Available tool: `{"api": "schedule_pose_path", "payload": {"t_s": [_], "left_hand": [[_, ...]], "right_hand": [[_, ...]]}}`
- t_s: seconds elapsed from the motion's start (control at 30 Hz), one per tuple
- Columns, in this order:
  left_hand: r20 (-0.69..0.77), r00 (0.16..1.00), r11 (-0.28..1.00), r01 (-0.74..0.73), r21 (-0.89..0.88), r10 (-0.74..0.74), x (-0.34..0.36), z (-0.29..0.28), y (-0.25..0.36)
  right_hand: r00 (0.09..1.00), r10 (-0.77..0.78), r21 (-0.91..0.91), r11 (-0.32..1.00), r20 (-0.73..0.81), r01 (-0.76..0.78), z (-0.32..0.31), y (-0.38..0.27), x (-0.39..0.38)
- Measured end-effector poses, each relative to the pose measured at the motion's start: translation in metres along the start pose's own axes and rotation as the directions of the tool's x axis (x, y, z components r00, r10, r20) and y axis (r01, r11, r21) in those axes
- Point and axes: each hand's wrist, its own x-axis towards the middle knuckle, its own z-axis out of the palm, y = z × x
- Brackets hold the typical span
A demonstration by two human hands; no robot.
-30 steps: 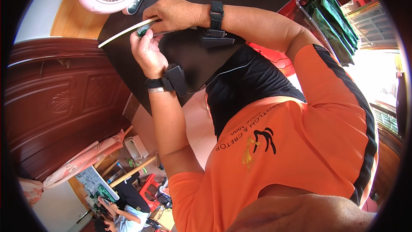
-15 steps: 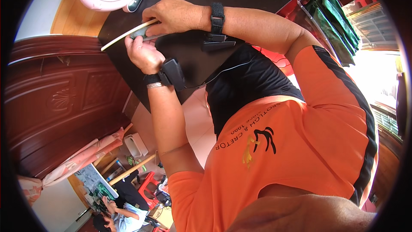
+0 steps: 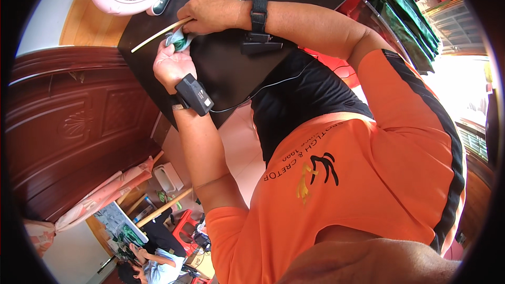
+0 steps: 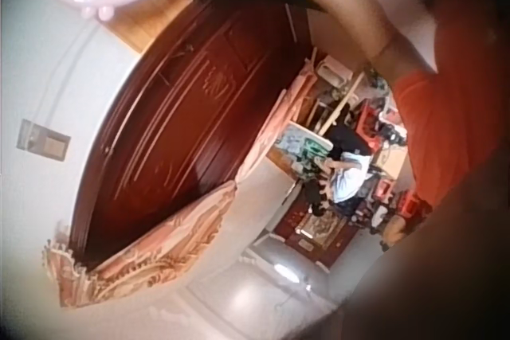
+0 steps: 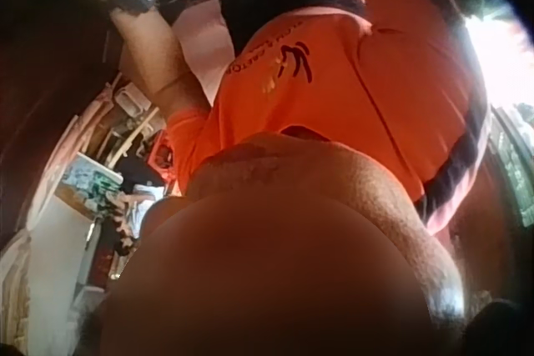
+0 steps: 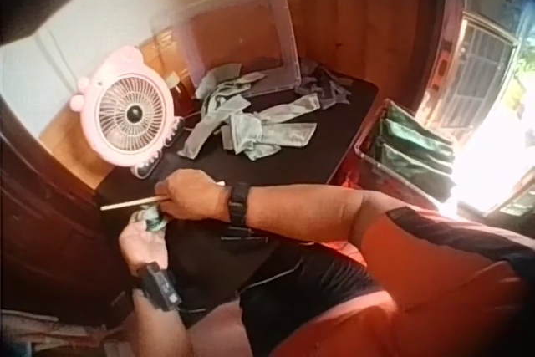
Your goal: Using a wooden stick to push out the corners and turn a small green leather part inside out.
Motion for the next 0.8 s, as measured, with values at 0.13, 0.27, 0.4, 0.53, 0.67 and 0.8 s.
{"api": "schedule_pose_path", "payload": {"t_s": [0.13,0.27,0.4,0.53,0.67,0.8], "left_hand": [[0.048,0.999,1.000,0.022,0.020,-0.023,-0.001,0.004,-0.001],[0.139,0.989,0.996,0.048,0.077,-0.058,-0.002,0.002,-0.009],[0.245,0.962,0.992,0.100,0.075,-0.116,-0.009,0.009,-0.002],[0.163,0.982,0.972,-0.122,0.199,0.090,-0.002,0.008,0.004],[0.059,0.962,0.893,-0.269,0.359,0.266,0.002,0.005,0.004],[-0.036,0.963,0.908,-0.239,0.343,0.267,0.009,-0.001,0.003]], "right_hand": [[0.999,-0.029,0.033,0.999,0.042,0.028,-0.004,0.005,0.003],[0.998,0.036,-0.038,0.999,-0.048,-0.038,0.003,0.005,0.007],[0.990,-0.070,-0.071,0.996,-0.125,0.062,0.003,0.012,0.005],[0.993,-0.070,0.050,0.996,-0.097,0.076,0.001,0.009,0.008],[0.998,-0.067,0.081,0.994,-0.002,0.067,0.004,0.005,0.006],[0.997,-0.064,0.105,0.993,0.031,0.061,0.006,0.002,0.004]]}}
